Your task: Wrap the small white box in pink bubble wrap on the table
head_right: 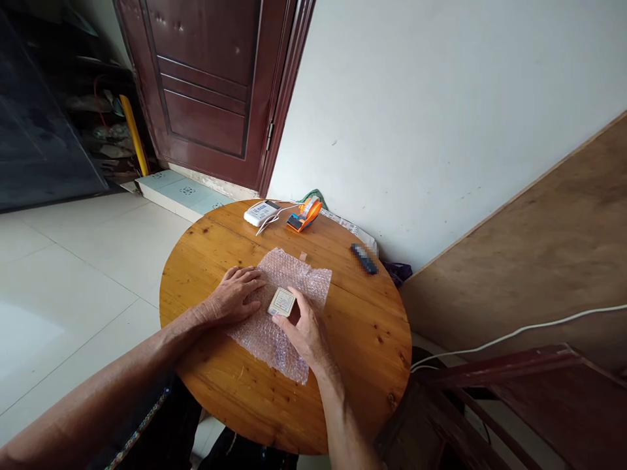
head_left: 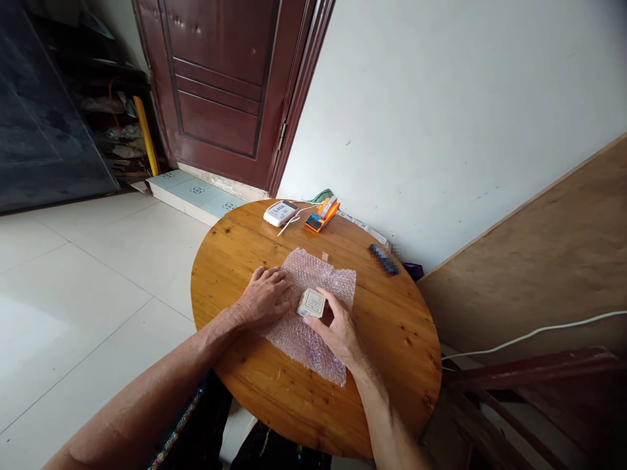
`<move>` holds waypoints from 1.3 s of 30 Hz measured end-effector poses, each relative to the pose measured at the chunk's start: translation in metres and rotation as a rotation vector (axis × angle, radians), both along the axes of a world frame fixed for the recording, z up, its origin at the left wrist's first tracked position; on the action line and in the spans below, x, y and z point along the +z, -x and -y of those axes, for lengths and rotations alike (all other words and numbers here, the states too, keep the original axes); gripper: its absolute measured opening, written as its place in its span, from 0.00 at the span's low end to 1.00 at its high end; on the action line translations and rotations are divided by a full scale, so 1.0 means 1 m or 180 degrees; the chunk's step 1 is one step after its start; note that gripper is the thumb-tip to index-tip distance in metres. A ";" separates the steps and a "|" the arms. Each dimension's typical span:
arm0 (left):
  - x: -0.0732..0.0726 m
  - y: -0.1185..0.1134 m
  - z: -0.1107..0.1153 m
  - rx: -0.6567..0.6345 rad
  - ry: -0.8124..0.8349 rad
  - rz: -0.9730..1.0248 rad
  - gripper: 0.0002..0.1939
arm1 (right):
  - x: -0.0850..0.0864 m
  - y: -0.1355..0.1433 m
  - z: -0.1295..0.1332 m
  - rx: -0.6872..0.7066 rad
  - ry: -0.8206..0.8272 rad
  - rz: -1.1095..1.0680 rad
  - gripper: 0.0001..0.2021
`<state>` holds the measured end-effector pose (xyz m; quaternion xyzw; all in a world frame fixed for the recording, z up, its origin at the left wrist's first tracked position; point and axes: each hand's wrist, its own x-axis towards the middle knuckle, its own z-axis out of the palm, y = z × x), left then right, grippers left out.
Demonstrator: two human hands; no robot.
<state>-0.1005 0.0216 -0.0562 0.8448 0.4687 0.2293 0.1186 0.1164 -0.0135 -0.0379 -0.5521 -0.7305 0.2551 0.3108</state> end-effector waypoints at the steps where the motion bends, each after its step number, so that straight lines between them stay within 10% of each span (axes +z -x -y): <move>1: 0.000 0.001 -0.001 0.0001 0.0035 0.0029 0.22 | 0.000 0.000 0.001 -0.0013 0.0013 -0.0011 0.29; 7: 0.024 0.014 0.018 0.0173 0.0207 0.0148 0.18 | -0.003 -0.002 0.006 -0.0081 0.0020 -0.0221 0.30; 10: 0.037 0.020 0.049 -0.0516 -0.0015 -0.0064 0.15 | -0.005 -0.002 0.007 -0.0104 -0.0020 -0.0226 0.27; 16: 0.025 0.011 0.080 -0.0527 -0.0463 -0.0400 0.06 | -0.005 0.000 0.008 -0.0131 -0.0089 -0.0186 0.23; 25: 0.031 0.000 0.072 -0.0620 -0.0682 0.0020 0.08 | -0.005 0.001 0.008 -0.0069 -0.0057 -0.0319 0.24; 33: 0.057 -0.030 0.019 0.0091 -0.0480 0.0171 0.08 | 0.015 -0.027 0.005 0.0098 0.0769 -0.2408 0.38; 39: 0.048 -0.038 -0.006 0.0188 -0.0051 0.0412 0.08 | 0.014 -0.018 0.006 -0.0339 0.0387 -0.1473 0.25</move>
